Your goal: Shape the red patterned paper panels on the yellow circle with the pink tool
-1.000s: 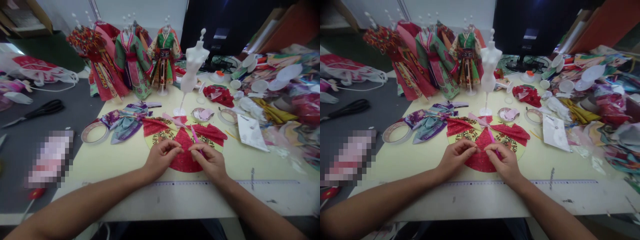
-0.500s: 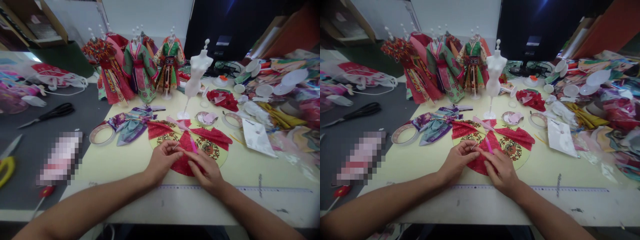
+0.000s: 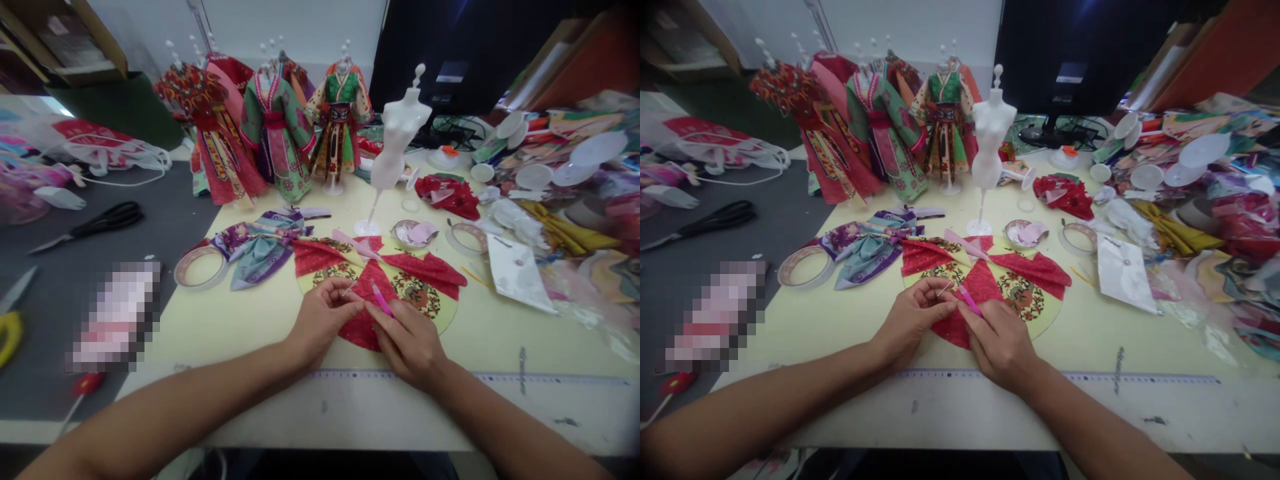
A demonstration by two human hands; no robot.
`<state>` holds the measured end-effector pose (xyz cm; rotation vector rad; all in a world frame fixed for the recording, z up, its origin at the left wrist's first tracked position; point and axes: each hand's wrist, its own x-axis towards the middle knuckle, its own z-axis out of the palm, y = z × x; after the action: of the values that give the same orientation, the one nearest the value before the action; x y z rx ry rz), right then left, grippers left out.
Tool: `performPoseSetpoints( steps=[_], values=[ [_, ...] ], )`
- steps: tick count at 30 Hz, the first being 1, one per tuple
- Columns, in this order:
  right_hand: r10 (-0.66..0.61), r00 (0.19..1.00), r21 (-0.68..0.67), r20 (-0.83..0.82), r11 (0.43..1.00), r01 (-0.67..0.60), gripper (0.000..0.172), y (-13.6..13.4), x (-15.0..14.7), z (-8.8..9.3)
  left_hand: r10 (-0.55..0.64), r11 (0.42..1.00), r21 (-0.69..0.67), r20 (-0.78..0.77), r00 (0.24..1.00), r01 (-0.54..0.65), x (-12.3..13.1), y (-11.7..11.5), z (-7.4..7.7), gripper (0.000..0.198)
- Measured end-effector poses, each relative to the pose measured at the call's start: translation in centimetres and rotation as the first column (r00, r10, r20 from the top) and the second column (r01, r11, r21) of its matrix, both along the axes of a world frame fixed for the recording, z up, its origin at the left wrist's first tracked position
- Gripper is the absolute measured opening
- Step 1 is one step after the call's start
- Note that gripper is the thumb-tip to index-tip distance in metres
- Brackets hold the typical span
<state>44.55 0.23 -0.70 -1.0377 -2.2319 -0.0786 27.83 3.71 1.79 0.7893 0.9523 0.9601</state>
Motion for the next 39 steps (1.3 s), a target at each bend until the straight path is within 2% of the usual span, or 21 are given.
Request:
performPoseSetpoints(
  steps=[19,25,33,36,39],
  values=[
    [-0.080,0.977,-0.234,-0.199,0.972,0.032,0.042,-0.4,-0.3,0.1,-0.047,0.999,-0.006,0.065,0.997,0.047,0.0,0.2,-0.2,0.034],
    [-0.069,0.955,-0.291,-0.289,0.957,-0.019,0.047,-0.4,0.0,0.8,-0.038,0.999,-0.025,0.077,0.996,0.040,0.0,0.3,-0.2,0.038],
    [0.034,0.951,-0.159,-0.309,0.984,-0.086,0.043,-0.2,0.6,1.5,-0.037,0.999,-0.011,0.060,0.998,0.038,-0.1,0.4,-0.5,0.039],
    [0.042,0.965,-0.090,-0.261,0.994,-0.067,0.044,-0.4,0.9,1.9,-0.026,1.000,-0.010,0.044,0.999,0.026,-0.1,0.5,-0.5,0.040],
    [0.036,0.956,-0.034,-0.292,0.998,-0.048,0.039,-0.6,1.1,2.3,-0.016,1.000,0.004,0.040,0.999,0.015,-0.2,0.6,-0.6,0.039]
  ],
)
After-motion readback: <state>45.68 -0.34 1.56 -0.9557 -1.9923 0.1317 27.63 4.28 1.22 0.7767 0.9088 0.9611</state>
